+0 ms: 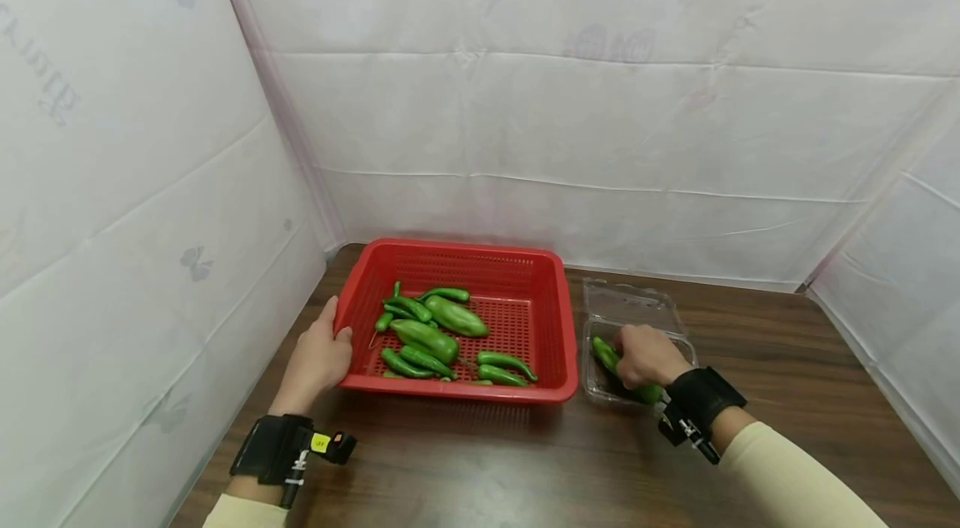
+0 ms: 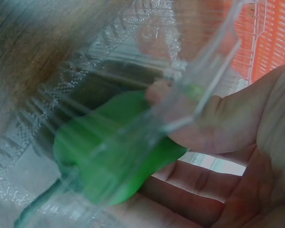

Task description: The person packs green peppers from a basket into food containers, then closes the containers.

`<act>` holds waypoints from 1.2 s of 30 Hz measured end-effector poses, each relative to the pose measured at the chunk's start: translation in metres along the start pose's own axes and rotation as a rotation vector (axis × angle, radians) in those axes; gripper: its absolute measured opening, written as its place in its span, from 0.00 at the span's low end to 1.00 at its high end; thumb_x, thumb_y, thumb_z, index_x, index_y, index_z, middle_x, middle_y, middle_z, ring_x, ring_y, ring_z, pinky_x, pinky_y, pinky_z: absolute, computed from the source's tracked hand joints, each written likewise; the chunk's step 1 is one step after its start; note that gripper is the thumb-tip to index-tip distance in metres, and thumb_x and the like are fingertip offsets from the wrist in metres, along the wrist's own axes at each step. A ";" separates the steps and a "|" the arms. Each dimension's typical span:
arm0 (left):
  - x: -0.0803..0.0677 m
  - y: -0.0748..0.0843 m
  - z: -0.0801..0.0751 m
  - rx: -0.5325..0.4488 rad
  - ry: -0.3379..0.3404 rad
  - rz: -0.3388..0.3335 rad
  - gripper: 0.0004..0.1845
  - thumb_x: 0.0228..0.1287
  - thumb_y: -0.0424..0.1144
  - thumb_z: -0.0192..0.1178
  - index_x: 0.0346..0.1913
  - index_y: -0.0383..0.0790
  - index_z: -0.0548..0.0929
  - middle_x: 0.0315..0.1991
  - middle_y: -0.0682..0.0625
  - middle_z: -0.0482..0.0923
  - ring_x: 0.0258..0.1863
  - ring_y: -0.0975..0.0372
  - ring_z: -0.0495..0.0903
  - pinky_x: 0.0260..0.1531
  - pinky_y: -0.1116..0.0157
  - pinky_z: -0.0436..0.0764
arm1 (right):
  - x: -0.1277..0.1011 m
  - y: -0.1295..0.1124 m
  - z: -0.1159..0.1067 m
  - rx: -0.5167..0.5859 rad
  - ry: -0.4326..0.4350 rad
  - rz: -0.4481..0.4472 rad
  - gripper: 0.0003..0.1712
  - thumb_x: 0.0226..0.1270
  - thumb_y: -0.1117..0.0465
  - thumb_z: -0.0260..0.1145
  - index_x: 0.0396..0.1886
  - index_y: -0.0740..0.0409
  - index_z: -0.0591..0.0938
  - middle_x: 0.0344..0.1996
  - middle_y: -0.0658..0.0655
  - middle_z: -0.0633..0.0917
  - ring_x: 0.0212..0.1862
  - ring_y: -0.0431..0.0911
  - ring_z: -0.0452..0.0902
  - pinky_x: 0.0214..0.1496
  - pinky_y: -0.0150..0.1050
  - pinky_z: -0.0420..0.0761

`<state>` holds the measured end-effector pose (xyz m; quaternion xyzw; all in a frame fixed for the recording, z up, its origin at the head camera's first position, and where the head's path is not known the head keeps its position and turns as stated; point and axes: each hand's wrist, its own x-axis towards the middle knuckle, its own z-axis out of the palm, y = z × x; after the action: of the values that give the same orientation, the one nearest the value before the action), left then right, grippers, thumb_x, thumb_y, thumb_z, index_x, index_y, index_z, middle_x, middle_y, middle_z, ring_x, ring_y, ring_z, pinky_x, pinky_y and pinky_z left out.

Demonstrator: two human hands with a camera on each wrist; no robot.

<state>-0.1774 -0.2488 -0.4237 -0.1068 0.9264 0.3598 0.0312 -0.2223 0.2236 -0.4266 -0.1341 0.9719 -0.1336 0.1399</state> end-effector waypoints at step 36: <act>-0.004 0.001 0.001 0.009 0.024 0.029 0.37 0.81 0.36 0.44 0.83 0.30 0.41 0.71 0.22 0.68 0.62 0.37 0.77 0.59 0.37 0.77 | -0.005 -0.002 -0.004 0.012 -0.033 -0.030 0.11 0.49 0.75 0.61 0.31 0.58 0.78 0.26 0.54 0.74 0.28 0.47 0.66 0.32 0.41 0.65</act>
<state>-0.1743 -0.2463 -0.4233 -0.0976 0.9296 0.3550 0.0152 -0.2187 0.2239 -0.4213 -0.1500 0.9665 -0.1394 0.1546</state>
